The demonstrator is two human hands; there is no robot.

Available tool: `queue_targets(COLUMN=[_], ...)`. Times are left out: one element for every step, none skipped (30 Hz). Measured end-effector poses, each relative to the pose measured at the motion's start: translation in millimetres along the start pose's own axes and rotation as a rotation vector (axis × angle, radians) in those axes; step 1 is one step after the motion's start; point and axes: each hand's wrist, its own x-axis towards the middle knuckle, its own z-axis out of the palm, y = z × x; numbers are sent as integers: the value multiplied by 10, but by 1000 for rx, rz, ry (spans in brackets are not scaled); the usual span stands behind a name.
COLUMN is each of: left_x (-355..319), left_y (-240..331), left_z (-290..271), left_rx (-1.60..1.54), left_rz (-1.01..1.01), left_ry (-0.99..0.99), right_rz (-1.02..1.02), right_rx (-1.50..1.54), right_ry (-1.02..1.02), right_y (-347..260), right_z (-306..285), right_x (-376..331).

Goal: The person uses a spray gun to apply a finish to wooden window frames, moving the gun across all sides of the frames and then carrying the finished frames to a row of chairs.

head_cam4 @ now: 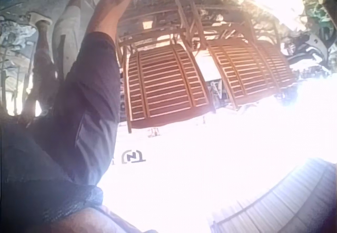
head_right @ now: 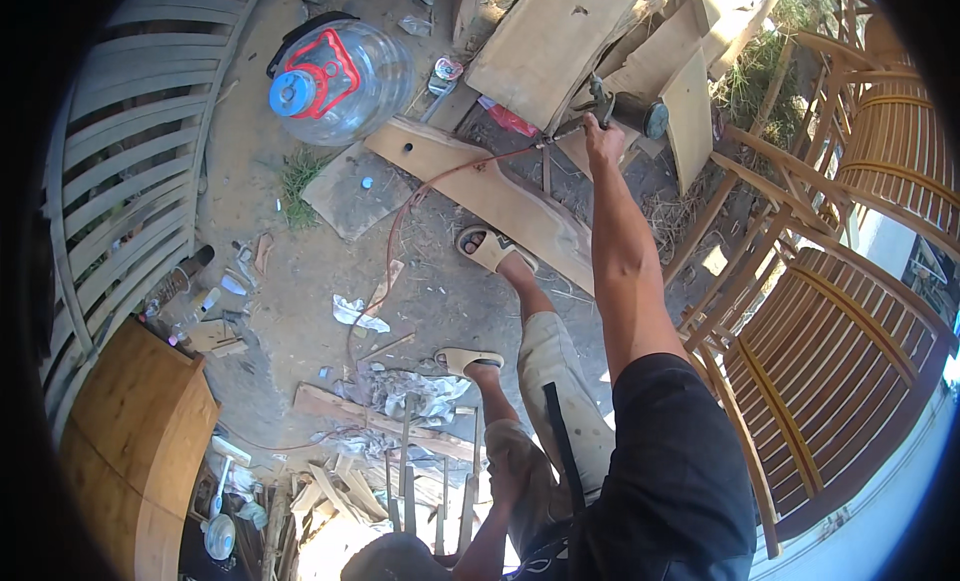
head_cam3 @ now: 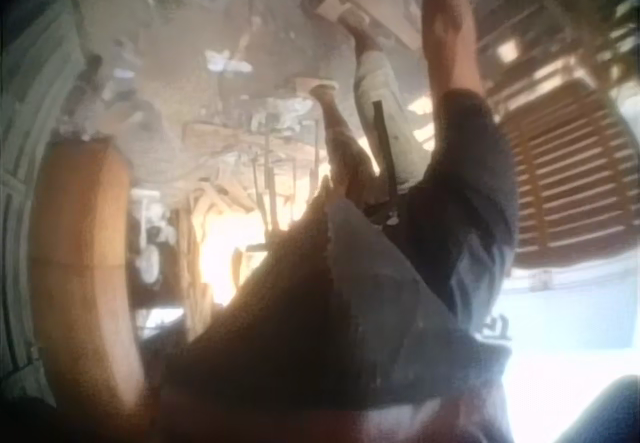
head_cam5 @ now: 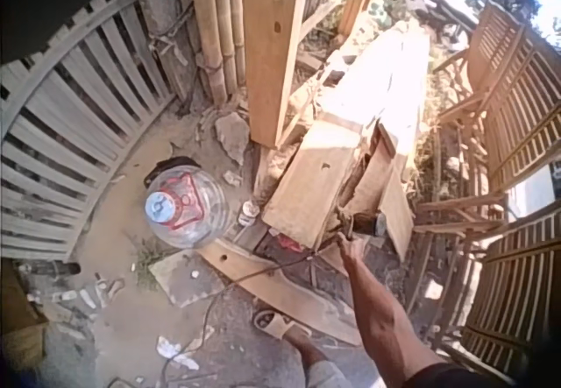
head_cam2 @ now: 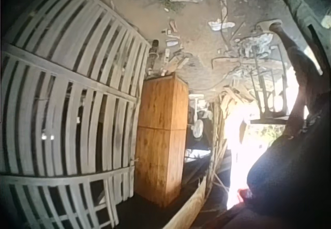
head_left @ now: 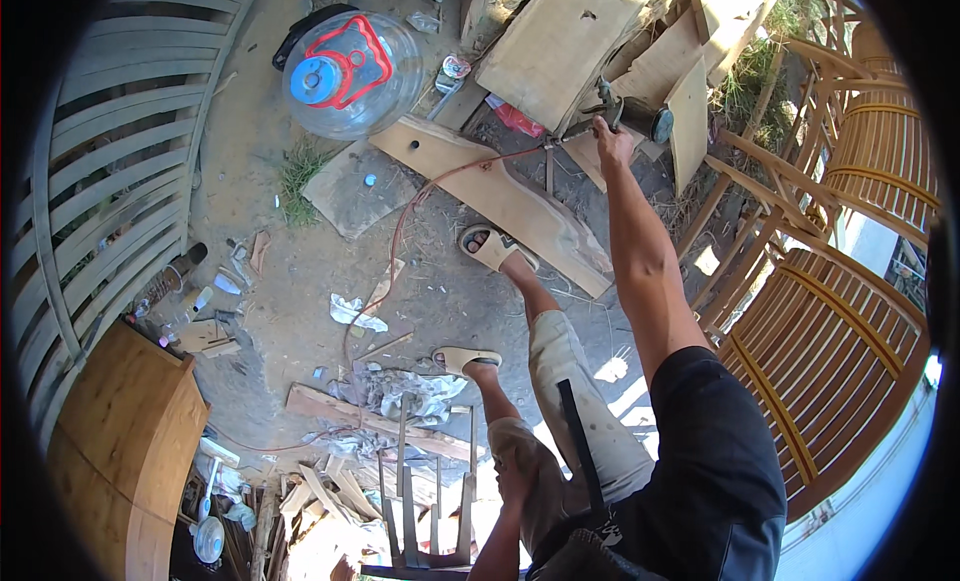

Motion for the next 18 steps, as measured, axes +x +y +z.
queue_targets(left_x=[-12,-34,-44,-32,-19,64,77,89,16,-40,-32,-25,-40,-57,-117,-106,-101,-103], left_y=[-13,-20,-30,-9,11,98,103,114,14,-38,20,113,173,223,168,209,173,221], left_z=[-4,7,12,10,7,4,8,10,24,39,28,1,3,-27,-72,-97,-122,-184], left_rx=[4,7,11,18,23,33,36,34,21,11,7,-4,-23,-28,-57,-93,-97,-106], left_rz=[-9,-20,-31,-24,-27,12,-5,14,-34,-51,-58,-67,-78,-49,-80,-53,43,24], left_ry=[0,5,14,14,6,-17,-20,-10,23,43,29,15,3,-14,2,6,18,-4], right_rz=[8,25,42,52,50,28,33,62,123,171,161,154,142,122,166,187,172,104], right_rx=[27,7,-10,-28,-36,-44,-50,16,81,142,114,71,27,-15,-5,-46,-73,-254], right_ry=[-37,-55,-73,-74,-47,20,33,-10,-117,-193,-192,-166,-146,-129,-197,-188,-172,-166], right_y=[14,34,59,113,165,252,254,256,209,145,112,121,96,-1,58,156,308,449], right_z=[28,42,62,-6,-66,-300,-267,-311,-68,30,-47,-111,-164,-234,-135,-356,-618,-869], right_x=[-43,-82,-104,-8,86,410,401,412,47,-168,-100,-65,-53,-16,-329,-324,-373,-476])
